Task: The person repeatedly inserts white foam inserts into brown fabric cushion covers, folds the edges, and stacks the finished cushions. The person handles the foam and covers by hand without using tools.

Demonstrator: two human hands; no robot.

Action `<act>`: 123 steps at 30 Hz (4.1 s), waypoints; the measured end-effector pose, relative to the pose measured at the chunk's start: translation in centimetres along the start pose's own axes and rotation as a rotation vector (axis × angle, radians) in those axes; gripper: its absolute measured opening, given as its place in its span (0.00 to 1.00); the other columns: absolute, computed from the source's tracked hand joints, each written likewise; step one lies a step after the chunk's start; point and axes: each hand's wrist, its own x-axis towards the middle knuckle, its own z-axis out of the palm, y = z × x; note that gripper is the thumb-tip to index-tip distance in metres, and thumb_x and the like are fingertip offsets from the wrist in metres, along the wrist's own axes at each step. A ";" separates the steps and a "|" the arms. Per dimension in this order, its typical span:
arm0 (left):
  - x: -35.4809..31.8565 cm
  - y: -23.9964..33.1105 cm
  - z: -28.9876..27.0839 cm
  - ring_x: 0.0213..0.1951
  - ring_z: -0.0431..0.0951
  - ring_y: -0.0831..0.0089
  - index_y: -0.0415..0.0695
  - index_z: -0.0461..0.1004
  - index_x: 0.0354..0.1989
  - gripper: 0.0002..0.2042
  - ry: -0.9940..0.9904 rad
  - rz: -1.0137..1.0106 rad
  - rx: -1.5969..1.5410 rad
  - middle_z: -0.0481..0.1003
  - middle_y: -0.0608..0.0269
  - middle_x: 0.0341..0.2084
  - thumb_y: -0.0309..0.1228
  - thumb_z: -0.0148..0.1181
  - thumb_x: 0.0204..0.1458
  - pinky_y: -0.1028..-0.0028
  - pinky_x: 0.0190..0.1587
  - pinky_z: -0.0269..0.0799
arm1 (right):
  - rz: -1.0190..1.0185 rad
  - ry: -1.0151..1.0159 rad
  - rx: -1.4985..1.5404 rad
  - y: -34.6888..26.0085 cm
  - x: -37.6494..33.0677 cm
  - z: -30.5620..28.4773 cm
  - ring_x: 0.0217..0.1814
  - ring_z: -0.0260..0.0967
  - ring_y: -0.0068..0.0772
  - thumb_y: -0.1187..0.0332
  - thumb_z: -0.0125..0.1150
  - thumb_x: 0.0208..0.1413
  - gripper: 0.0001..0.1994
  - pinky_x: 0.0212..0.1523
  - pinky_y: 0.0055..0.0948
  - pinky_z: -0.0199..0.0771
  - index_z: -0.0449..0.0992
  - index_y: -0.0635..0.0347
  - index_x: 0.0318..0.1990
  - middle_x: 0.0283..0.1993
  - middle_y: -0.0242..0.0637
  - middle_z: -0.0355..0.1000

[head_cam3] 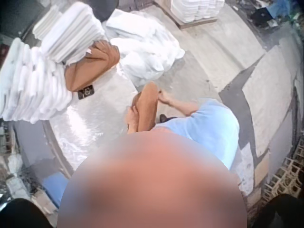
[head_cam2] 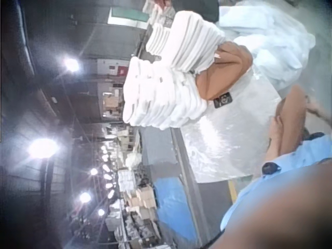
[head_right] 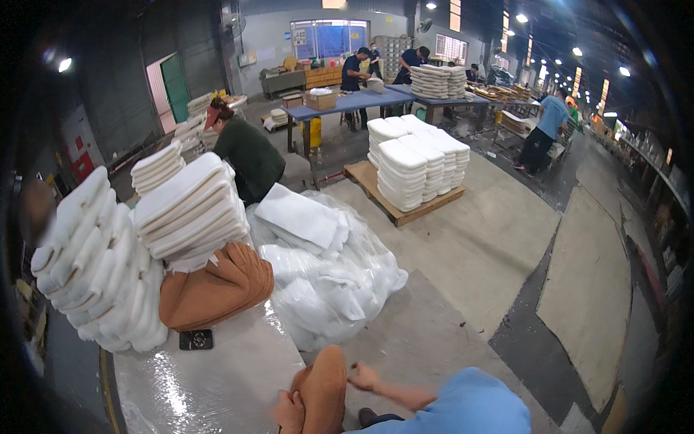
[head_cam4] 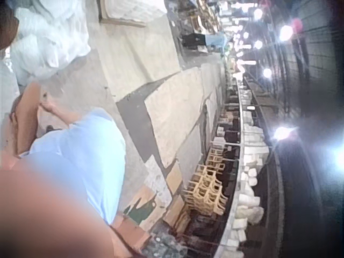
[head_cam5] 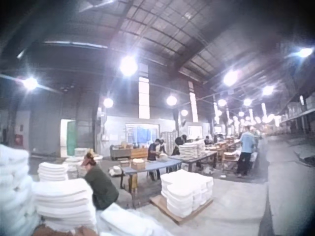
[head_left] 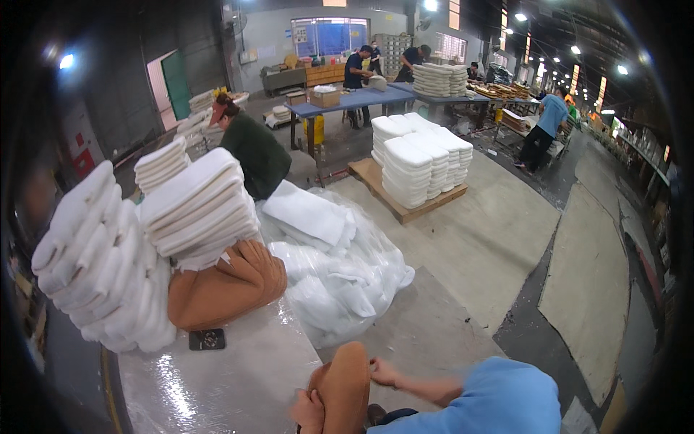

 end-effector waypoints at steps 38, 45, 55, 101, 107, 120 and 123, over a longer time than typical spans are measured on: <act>7.6 6.5 -15.1 0.54 0.81 0.51 0.37 0.72 0.64 0.27 -0.195 0.029 -1.539 0.80 0.47 0.54 0.49 0.50 0.71 0.55 0.58 0.74 | -0.564 -0.376 0.937 -18.6 -14.0 -5.8 0.62 0.72 0.32 0.49 0.70 0.62 0.36 0.66 0.34 0.69 0.69 0.61 0.70 0.62 0.43 0.75; 4.1 3.6 -10.3 0.52 0.81 0.48 0.37 0.74 0.61 0.26 -0.923 -0.165 -1.147 0.81 0.45 0.51 0.49 0.51 0.71 0.54 0.57 0.74 | -0.084 -0.351 1.016 -11.8 -8.6 -4.3 0.59 0.70 0.25 0.56 0.67 0.66 0.41 0.53 0.25 0.65 0.49 0.45 0.81 0.68 0.31 0.70; -0.6 1.6 -4.4 0.50 0.82 0.43 0.37 0.77 0.57 0.25 -1.102 -0.078 -0.511 0.82 0.42 0.47 0.49 0.51 0.70 0.52 0.54 0.75 | 0.176 -0.246 1.326 -1.7 -11.3 3.6 0.51 0.77 0.33 0.68 0.73 0.61 0.28 0.49 0.37 0.80 0.69 0.58 0.66 0.55 0.38 0.78; 2.7 3.7 9.1 0.27 0.80 0.49 0.49 0.76 0.27 0.18 -0.069 0.215 0.076 0.79 0.54 0.23 0.46 0.56 0.66 0.50 0.32 0.74 | 0.542 0.039 1.217 4.7 2.8 17.8 0.54 0.77 0.38 0.50 0.56 0.71 0.20 0.54 0.40 0.77 0.79 0.58 0.54 0.49 0.41 0.81; 3.4 3.8 7.2 0.34 0.82 0.47 0.48 0.79 0.34 0.15 -0.186 0.209 0.006 0.81 0.52 0.28 0.46 0.57 0.65 0.50 0.37 0.75 | 0.437 0.164 1.088 6.4 2.4 14.2 0.54 0.77 0.36 0.49 0.56 0.71 0.21 0.54 0.39 0.76 0.80 0.58 0.53 0.48 0.40 0.81; -6.2 0.4 -4.8 0.79 0.51 0.62 0.45 0.60 0.77 0.30 -0.936 -0.145 -0.644 0.56 0.52 0.78 0.51 0.34 0.76 0.66 0.79 0.41 | -0.166 -0.126 0.937 1.0 -2.0 -3.9 0.48 0.76 0.34 0.35 0.38 0.73 0.39 0.58 0.35 0.72 0.83 0.64 0.37 0.40 0.41 0.82; -5.9 -0.9 -3.6 0.78 0.54 0.63 0.44 0.58 0.78 0.31 -0.950 -0.148 -0.662 0.59 0.53 0.77 0.51 0.33 0.75 0.66 0.79 0.43 | -0.124 -0.251 1.025 1.9 0.1 -3.8 0.48 0.78 0.36 0.32 0.35 0.72 0.41 0.58 0.35 0.73 0.83 0.64 0.37 0.40 0.43 0.82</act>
